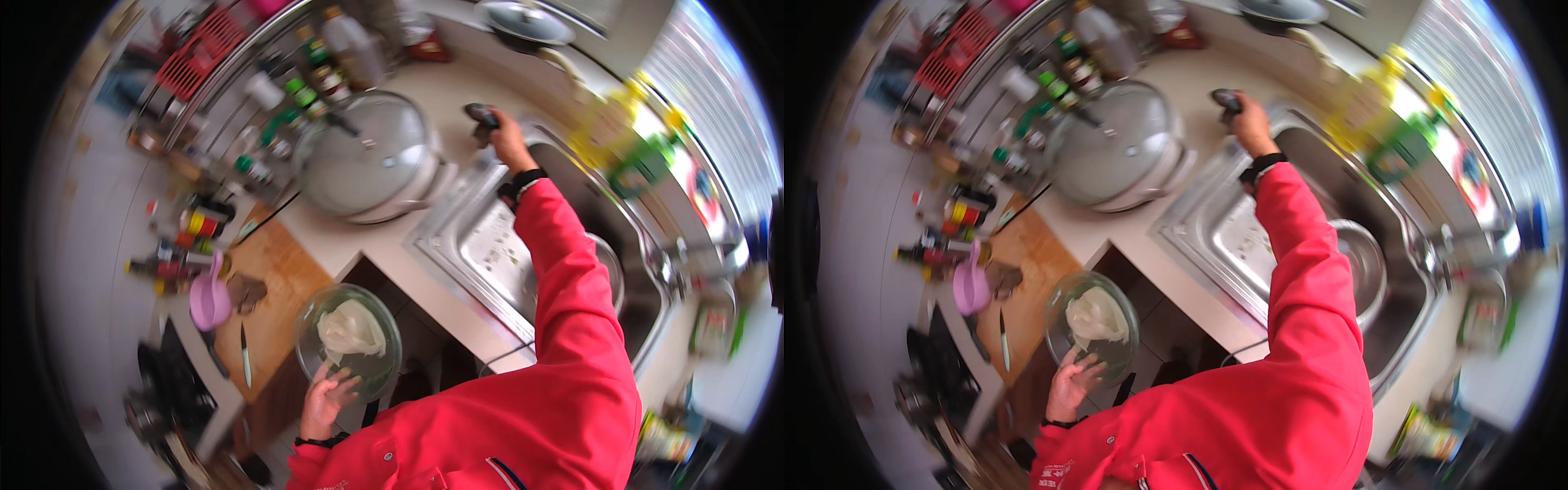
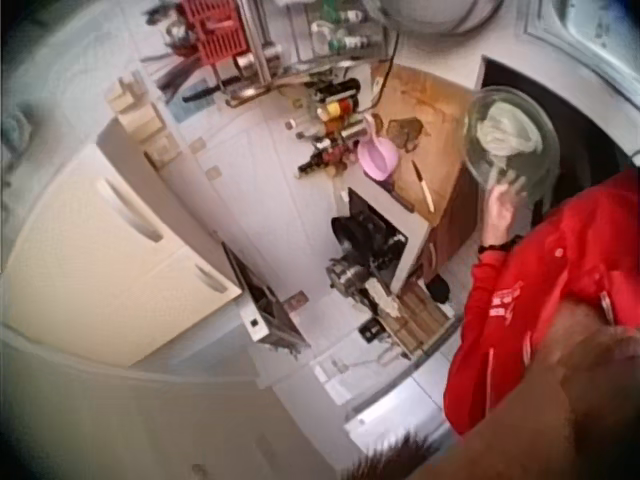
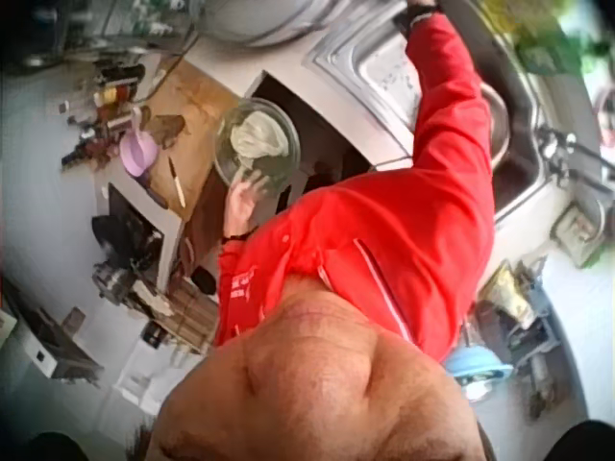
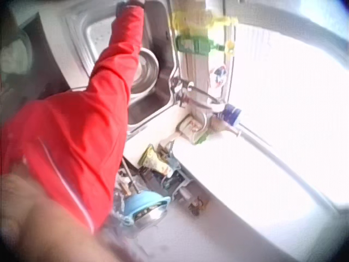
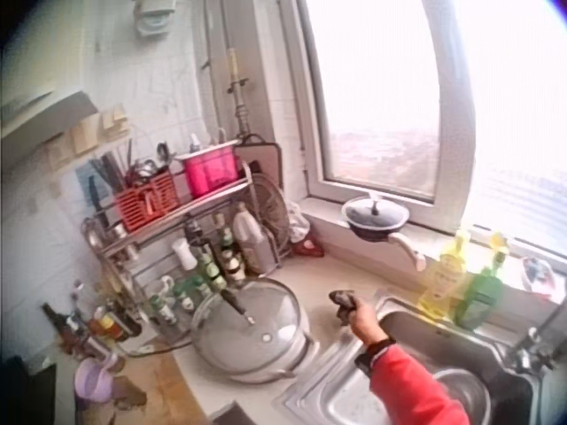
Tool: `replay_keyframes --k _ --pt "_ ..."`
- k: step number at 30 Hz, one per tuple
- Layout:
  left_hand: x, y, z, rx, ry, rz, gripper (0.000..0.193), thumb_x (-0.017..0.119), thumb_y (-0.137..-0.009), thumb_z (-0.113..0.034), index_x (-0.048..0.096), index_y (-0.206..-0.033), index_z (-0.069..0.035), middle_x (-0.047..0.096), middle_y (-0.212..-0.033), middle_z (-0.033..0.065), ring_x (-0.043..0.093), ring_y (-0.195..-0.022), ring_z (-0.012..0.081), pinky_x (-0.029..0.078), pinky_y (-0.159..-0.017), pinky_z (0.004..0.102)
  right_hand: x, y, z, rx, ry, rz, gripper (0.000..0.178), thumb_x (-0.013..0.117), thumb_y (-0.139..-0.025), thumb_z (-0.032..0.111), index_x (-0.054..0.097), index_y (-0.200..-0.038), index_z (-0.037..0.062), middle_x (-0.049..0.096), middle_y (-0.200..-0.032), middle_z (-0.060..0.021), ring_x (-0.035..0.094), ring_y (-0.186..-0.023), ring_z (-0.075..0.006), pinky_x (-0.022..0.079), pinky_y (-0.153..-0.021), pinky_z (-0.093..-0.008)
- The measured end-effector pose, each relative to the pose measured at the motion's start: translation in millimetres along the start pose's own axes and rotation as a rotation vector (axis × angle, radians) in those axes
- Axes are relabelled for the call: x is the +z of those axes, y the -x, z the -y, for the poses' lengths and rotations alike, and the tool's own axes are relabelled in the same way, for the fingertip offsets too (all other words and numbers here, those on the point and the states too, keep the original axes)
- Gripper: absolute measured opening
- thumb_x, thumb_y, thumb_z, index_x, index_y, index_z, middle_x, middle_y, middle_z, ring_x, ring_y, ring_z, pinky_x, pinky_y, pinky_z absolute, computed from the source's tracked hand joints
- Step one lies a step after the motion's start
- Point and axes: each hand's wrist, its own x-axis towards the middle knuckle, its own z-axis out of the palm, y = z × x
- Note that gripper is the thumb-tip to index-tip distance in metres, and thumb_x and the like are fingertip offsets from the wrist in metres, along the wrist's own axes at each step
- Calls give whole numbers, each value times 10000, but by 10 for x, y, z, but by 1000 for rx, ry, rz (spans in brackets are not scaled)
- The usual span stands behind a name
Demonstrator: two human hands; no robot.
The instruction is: The person washes a white bowl and a metal bowl in the kitchen sink, then wipes the countertop with a cloth. They rinse a cloth in the sink, wring it out, and hang it on a balcony railing.
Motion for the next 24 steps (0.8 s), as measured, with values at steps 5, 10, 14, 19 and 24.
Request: replay_keyframes --k 5,10,14,19,24 --pt "-107 124 124 114 143 26 635 485 -860 -71 230 -1442 -76 518 -1210 131 598 -1042 291 536 -801 430 789 -462 -475 -435 455 226 379 501 -852 109 522 -1226 56 553 -1211 -178 517 -1115 -370 409 -949 -452" --pt "-216 -69 331 83 234 -47 598 467 -852 -66 290 -1423 -100 505 -1239 136 598 -1052 305 544 -793 443 690 -544 -430 -363 672 216 433 547 -856 245 494 -1254 84 495 -1297 -180 455 -1213 -361 388 -994 -437" --pt "-304 -173 457 108 263 -2 542 453 -833 -54 384 -1369 -99 540 -1181 113 614 -1007 280 556 -772 435 495 -285 -310 -445 743 319 389 454 -884 197 490 -1256 91 486 -1319 -157 482 -1171 -353 423 -931 -422" --pt "-452 -129 505 168 293 100 467 452 -825 -46 448 -1290 -81 572 -1115 100 625 -945 253 559 -755 449 384 83 1 -264 489 428 319 471 -877 231 592 -1115 55 634 -1030 -196 588 -971 -380 449 -806 -456" --pt "-742 -136 471 201 196 168 431 471 -824 -66 469 -1255 -82 584 -1087 79 630 -896 238 561 -725 429 -381 573 701 -25 417 845 302 600 -701 27 685 -990 42 666 -760 -156 645 -678 -237 481 -614 -356"
